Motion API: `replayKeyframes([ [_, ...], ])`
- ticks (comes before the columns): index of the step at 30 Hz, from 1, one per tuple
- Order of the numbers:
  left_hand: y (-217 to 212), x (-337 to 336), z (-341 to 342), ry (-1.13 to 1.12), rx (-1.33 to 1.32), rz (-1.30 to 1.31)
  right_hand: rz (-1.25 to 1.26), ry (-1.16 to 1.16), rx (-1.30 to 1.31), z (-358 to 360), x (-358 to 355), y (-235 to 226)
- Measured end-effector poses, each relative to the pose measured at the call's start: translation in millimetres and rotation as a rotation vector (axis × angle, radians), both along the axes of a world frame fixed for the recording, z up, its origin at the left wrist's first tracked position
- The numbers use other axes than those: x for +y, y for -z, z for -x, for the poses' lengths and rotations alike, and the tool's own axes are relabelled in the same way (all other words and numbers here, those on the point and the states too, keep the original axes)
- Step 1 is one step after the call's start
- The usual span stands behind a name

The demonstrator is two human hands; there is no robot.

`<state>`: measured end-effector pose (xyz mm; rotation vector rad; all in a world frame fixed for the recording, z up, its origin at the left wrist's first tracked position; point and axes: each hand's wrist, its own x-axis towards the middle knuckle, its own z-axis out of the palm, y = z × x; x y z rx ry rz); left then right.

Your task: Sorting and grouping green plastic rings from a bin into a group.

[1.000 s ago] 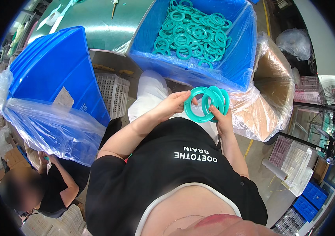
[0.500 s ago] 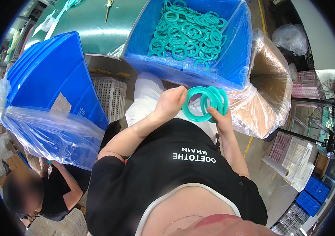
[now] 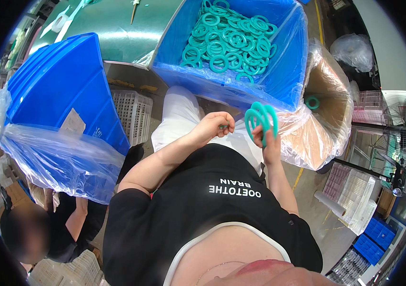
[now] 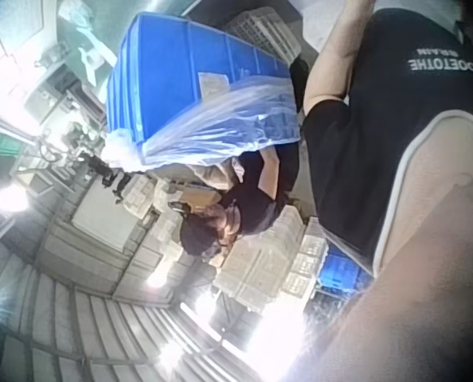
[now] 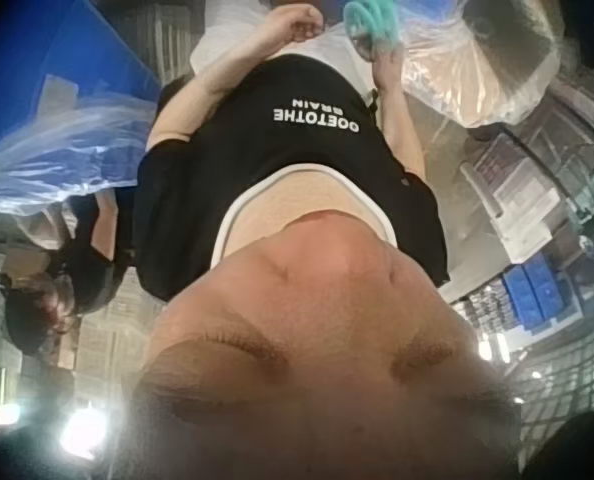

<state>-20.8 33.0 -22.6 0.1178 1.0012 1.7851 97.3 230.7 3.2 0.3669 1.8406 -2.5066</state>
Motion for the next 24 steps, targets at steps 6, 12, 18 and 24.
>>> replayKeyframes([
  [6,-8.0,8.1,-9.1,0.044,-0.138,0.15,-1.12,-0.373,0.549,16.7,-12.5,-9.8],
  [12,4.8,3.5,-12.9,0.131,0.011,0.11,-0.542,0.238,0.524,3.3,-9.4,12.0],
  [18,13.3,12.8,-25.4,-0.015,0.537,0.189,-0.037,0.611,0.368,25.5,7.5,-2.7],
  [24,34.7,6.8,-21.2,-0.144,0.521,0.263,0.238,0.759,0.351,28.9,16.7,-26.6],
])
